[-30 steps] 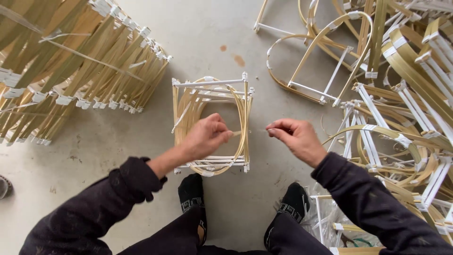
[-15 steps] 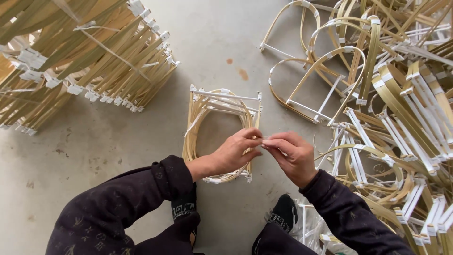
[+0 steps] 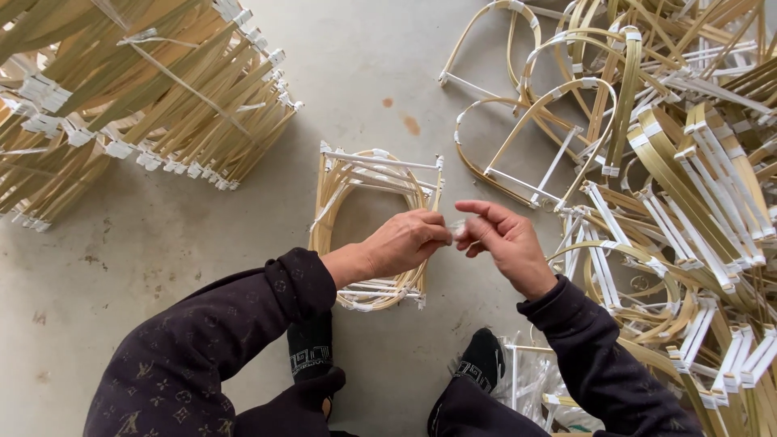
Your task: The recorder is assembling and tying together bamboo furniture frames using plastic ties and a cutting tool.
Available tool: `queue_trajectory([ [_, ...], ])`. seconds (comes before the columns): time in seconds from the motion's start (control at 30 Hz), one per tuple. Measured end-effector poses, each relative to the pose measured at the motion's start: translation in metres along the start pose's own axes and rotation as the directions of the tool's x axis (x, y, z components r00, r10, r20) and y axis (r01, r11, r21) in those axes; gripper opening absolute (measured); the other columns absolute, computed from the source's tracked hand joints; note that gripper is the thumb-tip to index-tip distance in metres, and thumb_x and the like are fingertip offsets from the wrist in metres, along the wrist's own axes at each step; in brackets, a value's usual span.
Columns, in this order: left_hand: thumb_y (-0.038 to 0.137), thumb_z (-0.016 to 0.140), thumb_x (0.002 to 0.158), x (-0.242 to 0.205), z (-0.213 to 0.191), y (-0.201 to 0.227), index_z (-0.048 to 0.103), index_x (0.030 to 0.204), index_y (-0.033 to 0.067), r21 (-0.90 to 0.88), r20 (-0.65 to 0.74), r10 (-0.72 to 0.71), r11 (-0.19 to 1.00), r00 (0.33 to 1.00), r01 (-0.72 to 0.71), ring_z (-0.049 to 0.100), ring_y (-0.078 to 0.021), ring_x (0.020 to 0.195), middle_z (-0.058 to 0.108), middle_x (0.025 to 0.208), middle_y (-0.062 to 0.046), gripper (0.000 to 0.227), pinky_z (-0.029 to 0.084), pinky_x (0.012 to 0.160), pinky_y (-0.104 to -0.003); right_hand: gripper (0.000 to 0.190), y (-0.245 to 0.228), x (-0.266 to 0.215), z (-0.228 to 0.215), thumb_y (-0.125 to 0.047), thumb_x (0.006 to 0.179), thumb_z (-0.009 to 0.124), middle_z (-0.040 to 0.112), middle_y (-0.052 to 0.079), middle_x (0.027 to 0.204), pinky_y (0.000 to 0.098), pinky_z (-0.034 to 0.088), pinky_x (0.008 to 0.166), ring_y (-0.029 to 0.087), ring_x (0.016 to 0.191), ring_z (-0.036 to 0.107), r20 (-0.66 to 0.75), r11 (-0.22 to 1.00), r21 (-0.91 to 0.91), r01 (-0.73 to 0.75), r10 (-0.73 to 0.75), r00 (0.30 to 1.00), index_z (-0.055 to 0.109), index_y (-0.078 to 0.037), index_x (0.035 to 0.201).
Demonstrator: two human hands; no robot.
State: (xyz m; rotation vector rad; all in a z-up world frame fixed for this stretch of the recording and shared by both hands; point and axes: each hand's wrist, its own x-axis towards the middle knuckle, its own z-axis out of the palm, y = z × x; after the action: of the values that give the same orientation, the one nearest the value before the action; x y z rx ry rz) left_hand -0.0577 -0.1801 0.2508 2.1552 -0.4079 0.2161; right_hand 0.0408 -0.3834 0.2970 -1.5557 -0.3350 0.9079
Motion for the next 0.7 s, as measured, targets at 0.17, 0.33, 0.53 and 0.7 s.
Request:
queue_trajectory([
  [0.17, 0.009, 0.069, 0.093, 0.006, -0.004, 0.0, 0.075, 0.102, 0.0046, -0.036, 0.095, -0.082, 0.996, 0.992, 0.086, 0.068, -0.0289, 0.093, 0.068, 0.098, -0.009, 0.011, 0.054, 0.082, -0.04, 0.03, -0.007, 0.0, -0.003, -0.012, 0.097, 0.067, 0.068, 0.002, 0.108, 0.0243, 0.056, 0.072, 0.01, 0.089, 0.065, 0.032, 0.902, -0.356, 0.245, -0.25, 0.968, 0.071, -0.006, 0.125],
  [0.33, 0.01, 0.071, 0.092, 0.009, -0.007, -0.003, 0.076, 0.101, 0.0041, -0.074, 0.092, -0.051, 0.996, 0.994, 0.058, 0.069, -0.0301, 0.095, 0.07, 0.104, -0.01, 0.012, 0.055, 0.083, -0.04, 0.016, 0.001, 0.002, 0.006, -0.009, 0.094, 0.072, 0.074, 0.001, 0.102, 0.0247, 0.057, 0.078, 0.01, 0.091, 0.07, 0.156, 0.643, -0.616, 0.455, -0.467, 0.871, 0.076, -0.006, 0.109],
  [0.53, 0.014, 0.077, 0.087, 0.026, -0.02, -0.012, 0.081, 0.098, 0.0066, -0.137, 0.282, -0.22, 0.954, 0.934, 0.266, 0.071, -0.0224, 0.079, 0.072, 0.094, -0.009, 0.014, 0.056, 0.072, -0.036, 0.03, 0.047, 0.01, -0.017, -0.008, 0.098, 0.073, 0.07, 0.005, 0.094, 0.0278, 0.052, 0.075, 0.012, 0.084, 0.063, -0.054, 0.994, -0.04, 0.105, -0.107, 0.993, 0.065, 0.001, 0.125],
  [0.7, 0.009, 0.076, 0.085, 0.024, -0.003, -0.019, 0.08, 0.102, 0.0052, -0.306, 0.211, -0.316, 0.877, 0.925, 0.37, 0.073, -0.0093, 0.078, 0.08, 0.089, -0.009, 0.018, 0.06, 0.073, -0.028, 0.047, 0.046, 0.007, -0.016, -0.015, 0.088, 0.072, 0.073, 0.002, 0.093, 0.028, 0.058, 0.078, 0.011, 0.082, 0.068, 0.206, 0.87, 0.313, -0.381, 0.329, 0.921, 0.059, -0.008, 0.132],
])
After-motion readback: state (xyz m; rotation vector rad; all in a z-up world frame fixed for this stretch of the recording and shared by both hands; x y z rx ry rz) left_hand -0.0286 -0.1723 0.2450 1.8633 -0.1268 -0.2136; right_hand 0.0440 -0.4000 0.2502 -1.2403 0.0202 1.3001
